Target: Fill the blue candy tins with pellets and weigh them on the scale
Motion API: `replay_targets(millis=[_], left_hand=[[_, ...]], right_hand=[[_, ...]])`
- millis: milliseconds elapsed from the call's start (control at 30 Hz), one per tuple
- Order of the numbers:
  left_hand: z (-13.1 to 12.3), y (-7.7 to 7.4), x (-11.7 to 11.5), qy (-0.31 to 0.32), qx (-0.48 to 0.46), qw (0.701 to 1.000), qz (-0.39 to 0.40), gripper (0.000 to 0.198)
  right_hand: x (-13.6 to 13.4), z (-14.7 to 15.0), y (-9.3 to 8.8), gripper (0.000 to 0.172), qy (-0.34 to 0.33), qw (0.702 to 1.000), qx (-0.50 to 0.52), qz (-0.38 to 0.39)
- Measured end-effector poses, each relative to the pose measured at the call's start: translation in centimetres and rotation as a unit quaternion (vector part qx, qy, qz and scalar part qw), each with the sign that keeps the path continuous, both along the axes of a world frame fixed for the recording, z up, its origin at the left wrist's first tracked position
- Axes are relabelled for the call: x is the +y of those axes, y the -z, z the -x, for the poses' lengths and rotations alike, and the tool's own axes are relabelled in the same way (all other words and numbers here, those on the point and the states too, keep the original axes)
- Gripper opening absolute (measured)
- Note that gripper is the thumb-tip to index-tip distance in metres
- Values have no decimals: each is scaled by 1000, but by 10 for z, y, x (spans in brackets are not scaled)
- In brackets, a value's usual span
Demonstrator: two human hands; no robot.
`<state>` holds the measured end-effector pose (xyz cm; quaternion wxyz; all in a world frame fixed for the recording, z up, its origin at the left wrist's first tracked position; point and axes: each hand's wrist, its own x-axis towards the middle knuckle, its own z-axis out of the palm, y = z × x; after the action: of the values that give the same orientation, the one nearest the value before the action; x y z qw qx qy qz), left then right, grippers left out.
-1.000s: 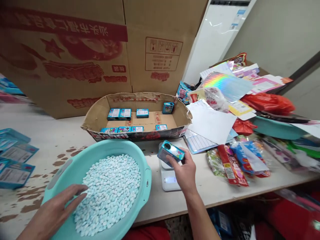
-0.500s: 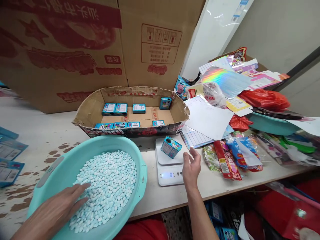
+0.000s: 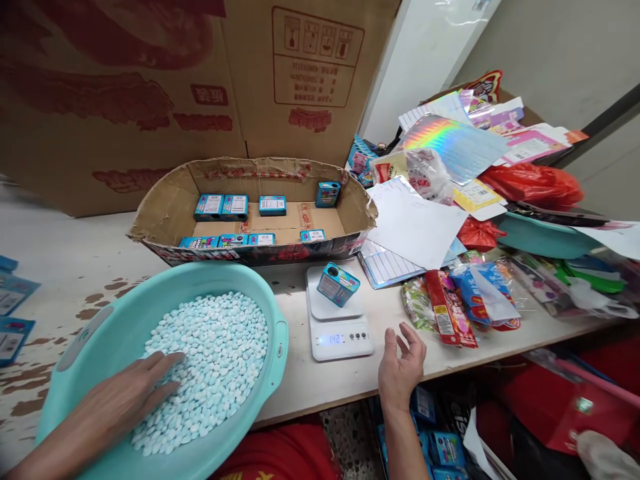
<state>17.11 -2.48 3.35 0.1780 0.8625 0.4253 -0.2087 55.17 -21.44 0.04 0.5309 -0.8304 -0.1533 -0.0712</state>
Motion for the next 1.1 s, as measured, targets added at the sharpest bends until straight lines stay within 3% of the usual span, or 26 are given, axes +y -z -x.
replay_targets(millis=[567, 700, 900, 967, 1033, 1100], left_hand=[[0, 0, -2, -20, -29, 999, 3, 46], [-2, 0, -6, -23, -25, 999, 19, 46], [-4, -11, -9, 41, -72, 989, 122, 28], [-5, -20, -7, 9, -118, 984, 130, 24], [-6, -27, -4, -73, -202, 963, 163, 20], [-5, -33, 0, -187, -301, 898, 261, 21]], right_hand=[[22, 3, -3, 47, -35, 999, 28, -19], [38, 6, -9, 49, -81, 996, 25, -13], [78, 6, -12, 63, -181, 978, 89, 55], [88, 7, -17, 57, -190, 973, 105, 74], [94, 12, -27, 52, -188, 976, 98, 58], [94, 24, -43, 52, -193, 978, 83, 14]])
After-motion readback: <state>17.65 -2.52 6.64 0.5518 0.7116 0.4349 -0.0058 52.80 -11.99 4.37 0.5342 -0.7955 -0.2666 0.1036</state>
